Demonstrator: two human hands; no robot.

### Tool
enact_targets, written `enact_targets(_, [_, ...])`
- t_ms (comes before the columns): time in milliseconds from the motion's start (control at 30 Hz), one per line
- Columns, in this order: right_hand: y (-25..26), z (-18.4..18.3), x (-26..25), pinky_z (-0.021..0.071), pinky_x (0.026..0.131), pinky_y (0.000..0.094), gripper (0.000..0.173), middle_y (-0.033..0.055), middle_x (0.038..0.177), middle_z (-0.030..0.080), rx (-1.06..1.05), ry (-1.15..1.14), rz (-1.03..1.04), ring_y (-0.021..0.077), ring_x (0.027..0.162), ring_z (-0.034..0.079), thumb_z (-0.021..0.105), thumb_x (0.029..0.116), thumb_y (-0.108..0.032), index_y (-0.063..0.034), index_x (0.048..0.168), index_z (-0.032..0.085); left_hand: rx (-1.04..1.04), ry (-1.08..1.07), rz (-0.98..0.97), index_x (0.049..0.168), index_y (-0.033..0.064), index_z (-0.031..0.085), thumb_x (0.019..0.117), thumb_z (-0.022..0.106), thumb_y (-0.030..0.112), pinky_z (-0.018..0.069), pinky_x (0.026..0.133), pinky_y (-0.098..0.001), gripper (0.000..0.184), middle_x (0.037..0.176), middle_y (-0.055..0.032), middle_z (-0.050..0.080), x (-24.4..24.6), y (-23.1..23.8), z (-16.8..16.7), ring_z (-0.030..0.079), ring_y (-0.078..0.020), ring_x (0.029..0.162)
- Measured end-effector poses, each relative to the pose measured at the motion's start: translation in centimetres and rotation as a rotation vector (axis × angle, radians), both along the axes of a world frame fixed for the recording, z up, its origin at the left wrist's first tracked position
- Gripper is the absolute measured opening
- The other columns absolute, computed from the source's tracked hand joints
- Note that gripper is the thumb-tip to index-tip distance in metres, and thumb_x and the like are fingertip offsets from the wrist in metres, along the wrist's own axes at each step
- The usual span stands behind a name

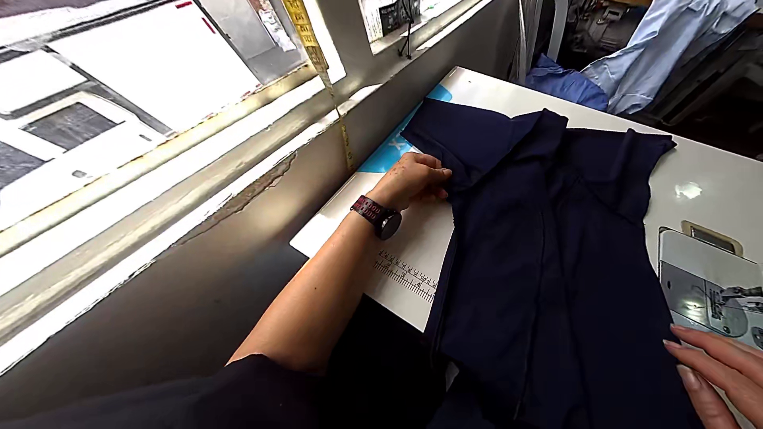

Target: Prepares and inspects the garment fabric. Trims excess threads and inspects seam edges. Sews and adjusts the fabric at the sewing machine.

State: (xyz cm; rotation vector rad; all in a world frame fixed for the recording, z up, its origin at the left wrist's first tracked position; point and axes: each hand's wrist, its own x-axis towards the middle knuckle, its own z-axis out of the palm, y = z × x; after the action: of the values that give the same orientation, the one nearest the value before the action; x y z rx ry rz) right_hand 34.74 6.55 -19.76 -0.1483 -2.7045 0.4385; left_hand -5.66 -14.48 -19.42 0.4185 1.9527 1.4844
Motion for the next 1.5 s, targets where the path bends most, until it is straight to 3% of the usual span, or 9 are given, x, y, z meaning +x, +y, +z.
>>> enact_targets(300, [-0.4, -3.1, -8.7, 0.0500, 0.102, 0.0447, 0.035, 0.0123, 0.117, 0.075, 0.169, 0.142, 0.078, 0.0315, 0.120, 0.065, 0.047, 0.1046, -0.028, -0.0106, 0.103, 0.077, 0.313, 0.068, -0.049, 0.078, 0.0096, 0.059, 0.1033, 0.055, 0.006, 0.0540, 0.060, -0.0193, 0.026, 0.068, 0.0021, 0.067, 0.5, -1.6, -0.8, 0.064, -0.0038, 0.061])
enact_targets(600, [4.0, -1.6, -8.5, 0.0490, 0.098, 0.0601, 0.033, 0.0310, 0.124, 0.064, -0.033, -0.143, -0.591, 0.0474, 0.116, 0.063, 0.051, 0.1016, -0.002, 0.0111, 0.131, 0.059, 0.087, 0.220, -0.076, 0.084, 0.0056, 0.062, 0.0845, 0.071, -0.013, 0.0546, 0.057, -0.0213, 0.021, 0.066, -0.0013, 0.066, 0.9, -0.9, -1.7, 0.063, -0.0064, 0.058])
enact_targets(800, [5.5, 0.0, -13.1, 0.0454, 0.095, 0.0638, 0.043, 0.0346, 0.119, 0.059, -0.211, -0.279, -0.802, 0.0534, 0.120, 0.053, 0.070, 0.0965, -0.029, 0.0107, 0.113, 0.066, 0.019, 0.141, -0.015, 0.080, 0.0051, 0.059, 0.0916, 0.061, -0.011, 0.0481, 0.048, -0.0193, 0.020, 0.063, -0.0012, 0.063, 0.5, -0.1, -0.8, 0.056, -0.0057, 0.050])
enact_targets(900, [5.8, 0.3, -14.5, 0.0447, 0.094, 0.0601, 0.030, 0.0306, 0.112, 0.060, -0.266, -0.323, -0.771, 0.0487, 0.116, 0.054, 0.066, 0.0988, -0.020, 0.0095, 0.100, 0.069, 0.052, 0.091, -0.012, 0.088, 0.0075, 0.059, 0.0959, 0.059, -0.006, 0.0502, 0.049, -0.0174, 0.015, 0.067, 0.0012, 0.064, 1.7, 2.0, 2.6, 0.057, -0.0032, 0.050])
enact_targets(1033, [5.0, 0.3, -15.1, 0.0495, 0.081, 0.0458, 0.022, 0.0212, 0.097, 0.062, -0.564, -0.016, -0.681, 0.0292, 0.090, 0.062, 0.057, 0.1037, -0.011, 0.0097, 0.111, 0.057, 0.089, 0.183, -0.250, 0.097, 0.0017, 0.053, 0.0885, 0.070, -0.004, 0.0611, 0.060, -0.0291, 0.020, 0.072, -0.0039, 0.067, 7.4, 10.1, 7.4, 0.068, -0.0115, 0.058])
enact_targets(1167, [4.7, -0.7, -15.1, 0.0537, 0.081, 0.0350, 0.034, 0.0159, 0.103, 0.068, -0.940, 0.278, -0.651, 0.0173, 0.089, 0.066, 0.063, 0.0955, 0.002, 0.0012, 0.128, 0.054, -0.040, 0.092, -0.461, 0.121, -0.0062, 0.050, 0.0943, 0.064, -0.003, 0.0605, 0.064, -0.0316, 0.030, 0.089, -0.0173, 0.068, 10.5, 19.1, 6.0, 0.070, -0.0179, 0.065])
enact_targets(1300, [5.9, -2.2, -14.0, 0.0535, 0.081, 0.0292, 0.020, 0.0112, 0.102, 0.072, -0.788, 0.329, -0.613, 0.0107, 0.086, 0.066, 0.061, 0.0976, 0.000, 0.0007, 0.114, 0.071, -0.049, 0.019, -0.538, 0.124, -0.0030, 0.044, 0.0985, 0.053, -0.001, 0.0622, 0.065, -0.0324, 0.027, 0.084, -0.0176, 0.070, 10.1, 20.9, 4.4, 0.074, -0.0203, 0.067])
enact_targets(1400, [5.9, -2.9, -14.0, 0.0538, 0.071, 0.0212, 0.017, 0.0023, 0.088, 0.073, -0.685, 0.345, -0.517, 0.0020, 0.076, 0.066, 0.067, 0.0962, -0.018, -0.0042, 0.102, 0.076, -0.023, -0.030, -0.584, 0.109, 0.0012, 0.046, 0.1006, 0.048, -0.002, 0.0610, 0.065, -0.0297, 0.010, 0.082, -0.0136, 0.074, 9.6, 20.4, 3.7, 0.074, -0.0173, 0.068])
enact_targets(1500, [5.2, -2.9, -14.4, 0.0528, 0.066, 0.0281, 0.026, 0.0070, 0.088, 0.071, -0.582, 0.291, -0.478, 0.0110, 0.073, 0.065, 0.080, 0.0879, -0.026, -0.0032, 0.099, 0.074, -0.003, 0.013, -0.638, 0.105, 0.0009, 0.047, 0.0984, 0.053, -0.007, 0.0612, 0.070, -0.0301, 0.012, 0.087, -0.0141, 0.074, 9.2, 20.0, 3.7, 0.075, -0.0175, 0.073])
